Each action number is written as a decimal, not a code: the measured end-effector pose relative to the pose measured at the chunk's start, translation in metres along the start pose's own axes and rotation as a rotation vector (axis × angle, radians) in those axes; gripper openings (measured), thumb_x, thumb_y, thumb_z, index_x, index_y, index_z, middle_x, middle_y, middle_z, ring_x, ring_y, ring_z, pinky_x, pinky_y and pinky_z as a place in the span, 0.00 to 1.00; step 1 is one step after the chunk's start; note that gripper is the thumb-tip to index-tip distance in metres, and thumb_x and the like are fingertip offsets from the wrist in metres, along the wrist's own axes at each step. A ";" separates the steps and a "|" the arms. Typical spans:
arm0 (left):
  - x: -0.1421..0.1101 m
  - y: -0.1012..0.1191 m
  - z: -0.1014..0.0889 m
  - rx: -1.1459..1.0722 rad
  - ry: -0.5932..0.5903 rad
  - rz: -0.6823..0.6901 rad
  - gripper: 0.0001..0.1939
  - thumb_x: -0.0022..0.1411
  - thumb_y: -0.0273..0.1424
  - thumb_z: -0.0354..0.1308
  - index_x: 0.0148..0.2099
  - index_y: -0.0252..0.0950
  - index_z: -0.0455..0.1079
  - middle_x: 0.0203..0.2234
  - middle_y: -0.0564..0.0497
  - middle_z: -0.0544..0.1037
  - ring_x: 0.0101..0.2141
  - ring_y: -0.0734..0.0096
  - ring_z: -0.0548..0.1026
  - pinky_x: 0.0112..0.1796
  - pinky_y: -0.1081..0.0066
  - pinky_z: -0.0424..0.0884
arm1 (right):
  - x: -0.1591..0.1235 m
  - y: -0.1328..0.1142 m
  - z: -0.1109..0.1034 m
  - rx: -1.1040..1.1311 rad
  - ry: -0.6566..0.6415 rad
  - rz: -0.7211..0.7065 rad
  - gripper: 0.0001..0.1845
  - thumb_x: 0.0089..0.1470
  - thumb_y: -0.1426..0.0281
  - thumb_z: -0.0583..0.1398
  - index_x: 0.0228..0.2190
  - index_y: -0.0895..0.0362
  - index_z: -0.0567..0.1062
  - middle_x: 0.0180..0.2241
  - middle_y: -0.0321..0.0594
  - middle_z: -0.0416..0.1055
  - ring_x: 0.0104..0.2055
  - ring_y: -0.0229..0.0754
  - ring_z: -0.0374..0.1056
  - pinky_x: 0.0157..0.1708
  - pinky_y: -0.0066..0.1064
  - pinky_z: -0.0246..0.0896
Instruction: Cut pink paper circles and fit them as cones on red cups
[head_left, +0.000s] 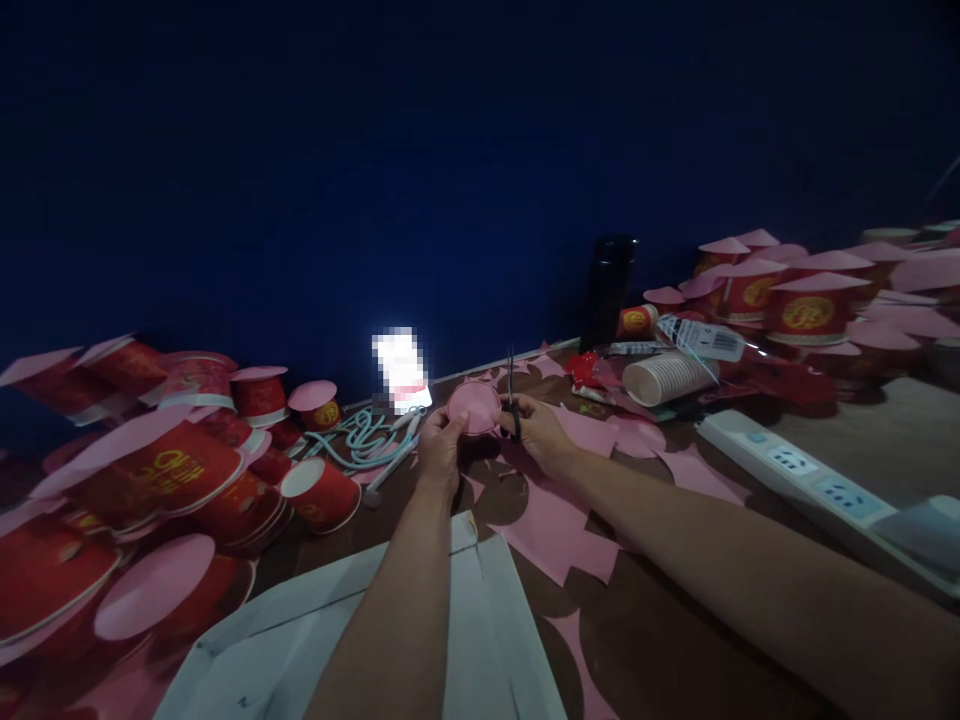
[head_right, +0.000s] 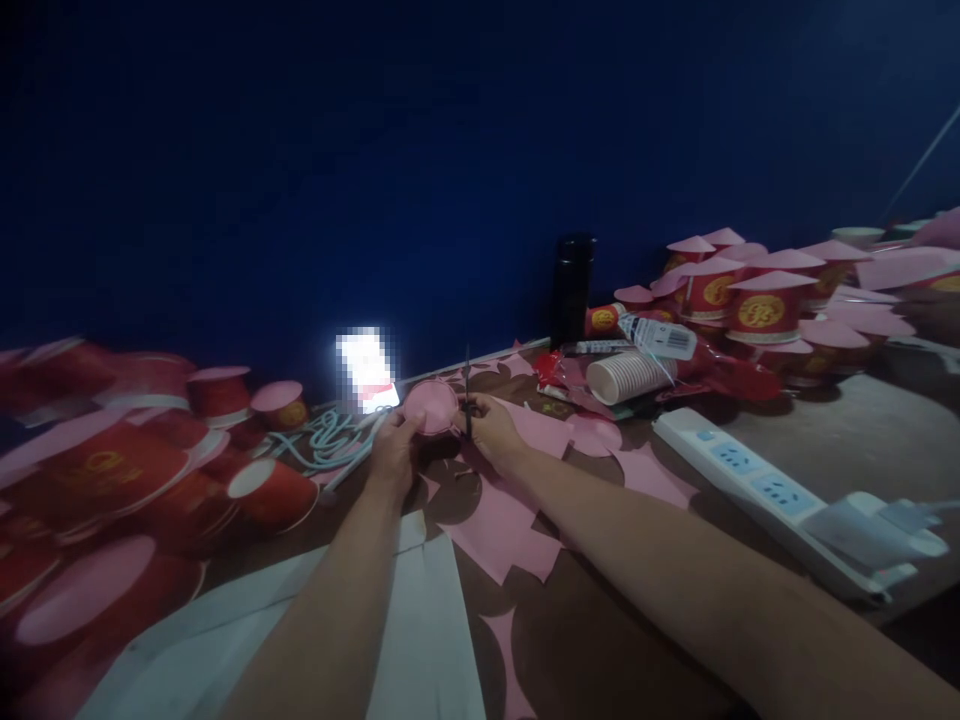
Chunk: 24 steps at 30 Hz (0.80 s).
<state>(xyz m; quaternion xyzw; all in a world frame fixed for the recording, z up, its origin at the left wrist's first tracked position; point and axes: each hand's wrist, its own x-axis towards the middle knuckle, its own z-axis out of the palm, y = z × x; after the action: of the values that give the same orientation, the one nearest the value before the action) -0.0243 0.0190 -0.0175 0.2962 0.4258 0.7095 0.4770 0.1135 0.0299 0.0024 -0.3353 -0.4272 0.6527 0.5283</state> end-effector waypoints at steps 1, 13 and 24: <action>-0.001 0.001 0.001 -0.010 0.001 -0.001 0.20 0.41 0.35 0.69 0.37 0.33 0.71 0.26 0.51 0.77 0.24 0.72 0.74 0.32 0.69 0.70 | 0.000 0.000 0.000 -0.005 -0.001 -0.002 0.22 0.34 0.67 0.69 0.34 0.57 0.72 0.25 0.33 0.70 0.25 0.35 0.63 0.26 0.27 0.58; -0.001 0.002 0.001 -0.055 -0.020 -0.006 0.19 0.43 0.35 0.69 0.37 0.32 0.71 0.26 0.51 0.77 0.24 0.72 0.74 0.32 0.69 0.70 | -0.003 0.001 0.004 0.053 -0.007 0.042 0.26 0.34 0.66 0.69 0.38 0.57 0.71 0.24 0.31 0.69 0.23 0.34 0.63 0.23 0.27 0.59; -0.001 0.002 -0.001 -0.032 -0.037 -0.028 0.19 0.44 0.36 0.68 0.38 0.32 0.72 0.27 0.50 0.78 0.26 0.71 0.75 0.33 0.69 0.70 | 0.001 0.003 0.000 0.025 -0.016 0.039 0.24 0.33 0.68 0.70 0.36 0.56 0.72 0.25 0.32 0.69 0.25 0.34 0.63 0.24 0.26 0.60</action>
<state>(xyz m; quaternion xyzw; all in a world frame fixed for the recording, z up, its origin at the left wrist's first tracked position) -0.0257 0.0169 -0.0168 0.2958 0.4097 0.7038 0.4993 0.1121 0.0302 0.0001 -0.3317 -0.4168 0.6708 0.5160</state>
